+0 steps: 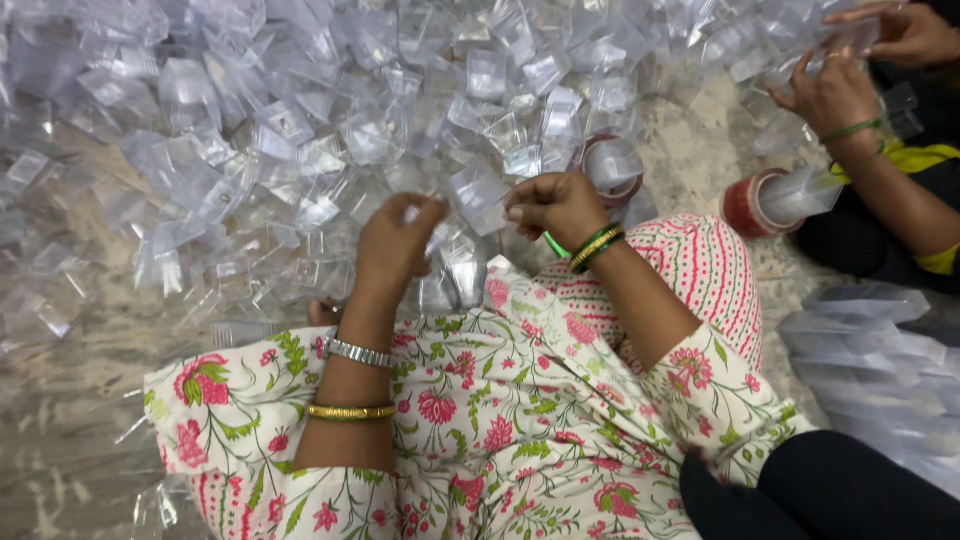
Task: The person sits on the floor and folds clear plastic boxes one at a time, pressing the sides and flaps to shape each box and setting finished boxes onto a pile beside them. Other workers nearby fold similar plastic boxes.
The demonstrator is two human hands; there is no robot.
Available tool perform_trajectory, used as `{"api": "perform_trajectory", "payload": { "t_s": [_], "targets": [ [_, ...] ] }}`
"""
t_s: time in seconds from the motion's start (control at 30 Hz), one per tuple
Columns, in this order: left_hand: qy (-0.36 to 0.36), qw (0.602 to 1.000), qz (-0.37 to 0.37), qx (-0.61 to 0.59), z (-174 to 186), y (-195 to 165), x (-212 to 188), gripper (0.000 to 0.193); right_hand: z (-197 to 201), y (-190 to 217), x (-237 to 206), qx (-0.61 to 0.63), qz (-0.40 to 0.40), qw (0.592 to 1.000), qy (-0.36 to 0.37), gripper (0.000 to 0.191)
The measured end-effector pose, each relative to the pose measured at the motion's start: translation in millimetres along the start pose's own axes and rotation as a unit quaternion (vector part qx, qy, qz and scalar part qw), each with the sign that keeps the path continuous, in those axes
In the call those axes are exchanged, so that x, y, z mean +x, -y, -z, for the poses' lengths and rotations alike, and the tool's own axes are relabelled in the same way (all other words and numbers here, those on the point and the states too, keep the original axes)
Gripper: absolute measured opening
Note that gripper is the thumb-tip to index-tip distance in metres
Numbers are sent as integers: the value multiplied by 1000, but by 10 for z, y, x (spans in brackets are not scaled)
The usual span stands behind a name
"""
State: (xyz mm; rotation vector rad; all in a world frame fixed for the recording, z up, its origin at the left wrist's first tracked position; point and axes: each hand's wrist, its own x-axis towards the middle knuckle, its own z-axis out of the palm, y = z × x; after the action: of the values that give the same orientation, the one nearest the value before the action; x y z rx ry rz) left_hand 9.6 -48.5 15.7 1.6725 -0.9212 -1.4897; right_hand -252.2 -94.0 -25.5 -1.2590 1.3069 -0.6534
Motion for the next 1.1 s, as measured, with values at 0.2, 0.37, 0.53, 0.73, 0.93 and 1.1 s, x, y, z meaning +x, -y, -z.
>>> {"api": "perform_trajectory", "payload": {
  "t_s": [0.2, 0.37, 0.53, 0.73, 0.93, 1.1],
  "targets": [
    [69, 997, 32, 31, -10, -19, -45, 51, -91, 81, -59, 71, 116, 990, 50, 13],
    [144, 987, 64, -24, -46, 12, -69, 55, -183, 33, -108, 5, 158, 973, 169, 27],
    [52, 987, 26, -149, 8, -56, -67, 57, -328, 116, 168, -177, 172, 967, -57, 42],
    [93, 975, 72, -187, 42, -129, -83, 64, -434, 257, -41, 141, 153, 972, 107, 48],
    [183, 955, 96, -213, 14, -39, -59, 66, -277, 514, -193, 65, 208, 943, 253, 52],
    [235, 944, 87, -216, 9, -32, -97, 66, -261, 600, -208, 195, 87, 929, 302, 78]
  ]
}}
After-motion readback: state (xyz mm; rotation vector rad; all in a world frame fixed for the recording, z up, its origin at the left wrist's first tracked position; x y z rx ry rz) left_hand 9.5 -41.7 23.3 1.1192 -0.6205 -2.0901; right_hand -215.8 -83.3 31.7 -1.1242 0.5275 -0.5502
